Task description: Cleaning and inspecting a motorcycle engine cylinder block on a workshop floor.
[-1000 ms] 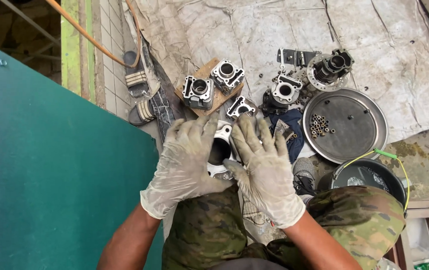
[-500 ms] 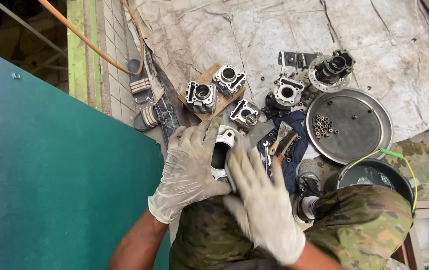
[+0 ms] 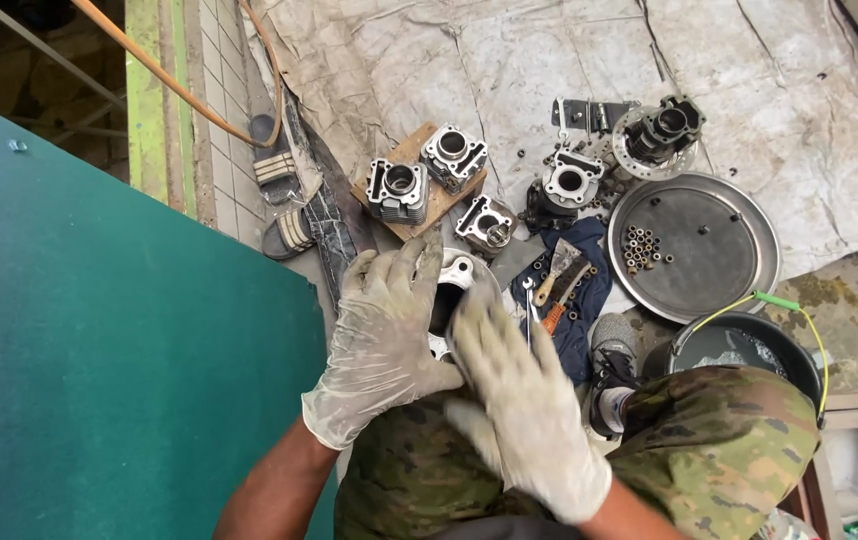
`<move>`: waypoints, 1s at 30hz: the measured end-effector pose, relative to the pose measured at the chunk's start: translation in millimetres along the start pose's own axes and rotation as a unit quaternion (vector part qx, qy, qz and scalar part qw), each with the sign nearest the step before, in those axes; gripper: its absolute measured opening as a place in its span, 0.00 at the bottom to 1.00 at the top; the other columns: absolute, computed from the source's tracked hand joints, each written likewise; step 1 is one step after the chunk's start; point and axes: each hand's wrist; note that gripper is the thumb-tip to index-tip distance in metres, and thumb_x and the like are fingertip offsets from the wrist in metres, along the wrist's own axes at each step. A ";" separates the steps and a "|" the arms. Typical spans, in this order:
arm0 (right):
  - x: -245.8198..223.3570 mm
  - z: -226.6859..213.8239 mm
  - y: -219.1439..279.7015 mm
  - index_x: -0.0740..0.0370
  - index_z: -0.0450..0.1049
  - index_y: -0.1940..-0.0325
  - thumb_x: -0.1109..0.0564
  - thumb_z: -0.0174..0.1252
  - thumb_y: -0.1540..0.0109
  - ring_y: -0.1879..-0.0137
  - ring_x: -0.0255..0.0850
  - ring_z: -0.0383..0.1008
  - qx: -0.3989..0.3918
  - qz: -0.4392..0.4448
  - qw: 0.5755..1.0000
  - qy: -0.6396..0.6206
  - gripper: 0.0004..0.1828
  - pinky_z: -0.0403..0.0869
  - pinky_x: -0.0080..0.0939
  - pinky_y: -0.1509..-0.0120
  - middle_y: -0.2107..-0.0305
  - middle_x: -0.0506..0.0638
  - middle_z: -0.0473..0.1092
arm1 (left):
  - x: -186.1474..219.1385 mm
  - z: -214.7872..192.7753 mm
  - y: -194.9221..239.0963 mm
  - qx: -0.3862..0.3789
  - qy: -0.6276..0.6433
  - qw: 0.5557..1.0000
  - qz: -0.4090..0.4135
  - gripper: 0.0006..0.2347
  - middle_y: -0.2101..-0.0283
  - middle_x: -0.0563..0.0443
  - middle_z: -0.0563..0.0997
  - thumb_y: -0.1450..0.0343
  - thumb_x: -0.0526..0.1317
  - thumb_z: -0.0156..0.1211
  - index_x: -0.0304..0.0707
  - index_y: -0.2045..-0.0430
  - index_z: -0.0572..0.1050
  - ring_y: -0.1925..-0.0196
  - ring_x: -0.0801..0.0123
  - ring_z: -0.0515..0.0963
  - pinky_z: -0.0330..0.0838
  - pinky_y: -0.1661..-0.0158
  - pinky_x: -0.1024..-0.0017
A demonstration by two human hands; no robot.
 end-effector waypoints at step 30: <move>-6.4 -13.2 -28.9 0.61 0.43 0.18 0.28 0.37 0.33 0.18 0.53 0.47 0.018 0.019 0.999 0.019 0.48 0.48 0.53 0.17 0.22 0.59 0.44 | -15.9 12.5 11.8 -0.013 0.026 0.999 -0.022 0.51 0.34 0.55 0.70 0.48 0.77 0.48 0.49 0.30 0.63 0.39 0.66 0.69 0.55 0.33 0.60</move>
Point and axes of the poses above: each hand's wrist, its own y-axis away from the middle knuckle, its own z-axis out of the palm, x = y × z
